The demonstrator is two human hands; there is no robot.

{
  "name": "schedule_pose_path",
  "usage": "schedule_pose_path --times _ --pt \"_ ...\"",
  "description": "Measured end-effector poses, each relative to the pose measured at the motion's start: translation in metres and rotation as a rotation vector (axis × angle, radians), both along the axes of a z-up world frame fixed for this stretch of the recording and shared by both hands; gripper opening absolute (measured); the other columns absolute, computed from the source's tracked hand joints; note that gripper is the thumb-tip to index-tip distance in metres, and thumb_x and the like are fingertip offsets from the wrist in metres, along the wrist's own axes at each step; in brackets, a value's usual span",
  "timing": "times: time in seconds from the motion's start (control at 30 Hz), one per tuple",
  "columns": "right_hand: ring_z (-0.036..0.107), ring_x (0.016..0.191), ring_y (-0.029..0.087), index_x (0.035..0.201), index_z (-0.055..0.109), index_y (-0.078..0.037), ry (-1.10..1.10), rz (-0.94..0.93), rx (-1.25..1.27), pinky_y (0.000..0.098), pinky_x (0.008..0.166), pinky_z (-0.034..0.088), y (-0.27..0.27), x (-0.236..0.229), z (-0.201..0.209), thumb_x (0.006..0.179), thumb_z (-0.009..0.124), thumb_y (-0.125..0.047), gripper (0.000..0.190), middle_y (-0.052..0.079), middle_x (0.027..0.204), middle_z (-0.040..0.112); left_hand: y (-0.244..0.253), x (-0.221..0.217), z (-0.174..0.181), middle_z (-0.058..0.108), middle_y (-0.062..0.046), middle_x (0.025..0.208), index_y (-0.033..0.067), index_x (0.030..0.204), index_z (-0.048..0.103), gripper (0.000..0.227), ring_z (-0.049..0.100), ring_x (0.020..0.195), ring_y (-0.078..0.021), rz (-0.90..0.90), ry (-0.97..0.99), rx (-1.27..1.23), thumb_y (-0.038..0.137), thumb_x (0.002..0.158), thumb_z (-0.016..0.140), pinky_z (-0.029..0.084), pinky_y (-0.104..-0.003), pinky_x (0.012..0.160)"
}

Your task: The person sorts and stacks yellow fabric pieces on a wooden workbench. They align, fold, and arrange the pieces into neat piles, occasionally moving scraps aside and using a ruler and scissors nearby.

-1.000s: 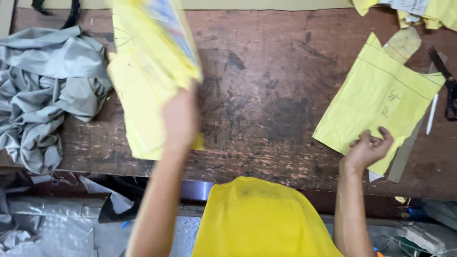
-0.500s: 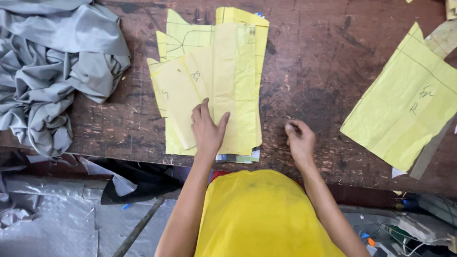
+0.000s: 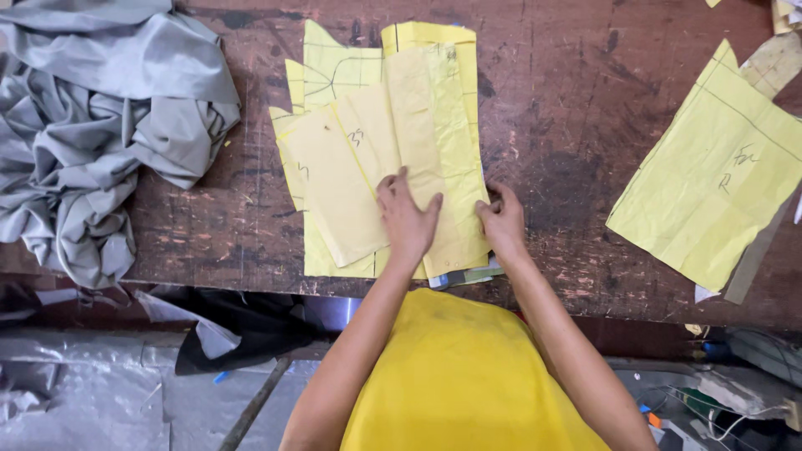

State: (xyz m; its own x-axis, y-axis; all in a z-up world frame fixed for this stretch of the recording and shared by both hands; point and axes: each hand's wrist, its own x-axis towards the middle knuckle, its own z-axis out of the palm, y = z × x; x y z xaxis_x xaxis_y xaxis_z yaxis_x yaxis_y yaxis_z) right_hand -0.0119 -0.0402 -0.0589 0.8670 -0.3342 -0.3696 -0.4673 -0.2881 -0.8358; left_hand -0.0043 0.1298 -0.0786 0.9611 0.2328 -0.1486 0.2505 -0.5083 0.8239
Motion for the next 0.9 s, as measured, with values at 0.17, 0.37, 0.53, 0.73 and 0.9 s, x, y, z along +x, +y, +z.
schedule_pose_path --times 0.17,0.37,0.53,0.73,0.9 --pt "0.055 0.058 0.009 0.127 0.065 -0.001 0.106 0.082 0.106 0.0263 0.048 0.045 0.001 0.002 0.019 0.094 0.068 -0.007 0.034 0.001 0.076 0.060 0.012 0.020 0.010 0.043 -0.028 0.151 -0.0033 0.153 0.037 0.092 0.043 0.144 -0.0416 0.038 0.040 -0.248 0.047 0.088 0.079 0.037 -0.049 0.120" --pt "0.061 0.075 0.010 0.138 0.061 -0.007 0.121 0.516 0.300 0.0262 0.064 0.052 0.049 -0.011 0.033 0.093 0.066 -0.007 0.045 0.003 0.097 0.068 0.042 0.011 0.043 0.034 -0.031 0.152 -0.0037 0.155 0.031 0.095 0.036 0.144 -0.0454 -0.011 -0.043 -0.178 0.043 0.088 0.080 0.034 -0.050 0.117" --pt "0.067 0.103 0.015 0.137 0.061 -0.002 -0.186 0.824 0.121 0.0317 0.088 0.054 0.077 -0.005 0.039 0.097 0.066 -0.006 0.040 0.009 0.120 0.071 0.083 0.031 0.056 0.044 -0.029 0.155 -0.0014 0.158 0.029 0.093 0.045 0.144 -0.0390 -0.101 -0.053 -0.188 0.024 0.084 0.080 0.037 -0.045 0.119" --pt "0.055 0.070 0.017 0.145 0.057 -0.012 0.024 0.463 0.109 0.0320 0.062 0.052 0.043 -0.014 0.056 0.092 0.067 -0.007 0.054 0.008 0.107 0.070 0.167 0.026 0.064 0.056 -0.021 0.145 0.0057 0.158 0.026 0.083 0.068 0.116 -0.0310 0.100 0.232 0.027 0.014 0.088 0.071 0.052 -0.045 0.103" --pt "0.058 0.068 0.012 0.156 0.040 -0.010 0.021 0.161 0.269 0.0257 0.053 0.052 0.016 -0.010 0.059 0.091 0.067 -0.006 0.071 0.008 0.090 0.062 0.167 0.019 0.068 0.048 -0.023 0.149 0.0047 0.160 0.035 0.062 0.056 0.134 -0.0318 0.156 -0.174 0.063 0.013 0.104 0.062 0.048 -0.045 0.111"
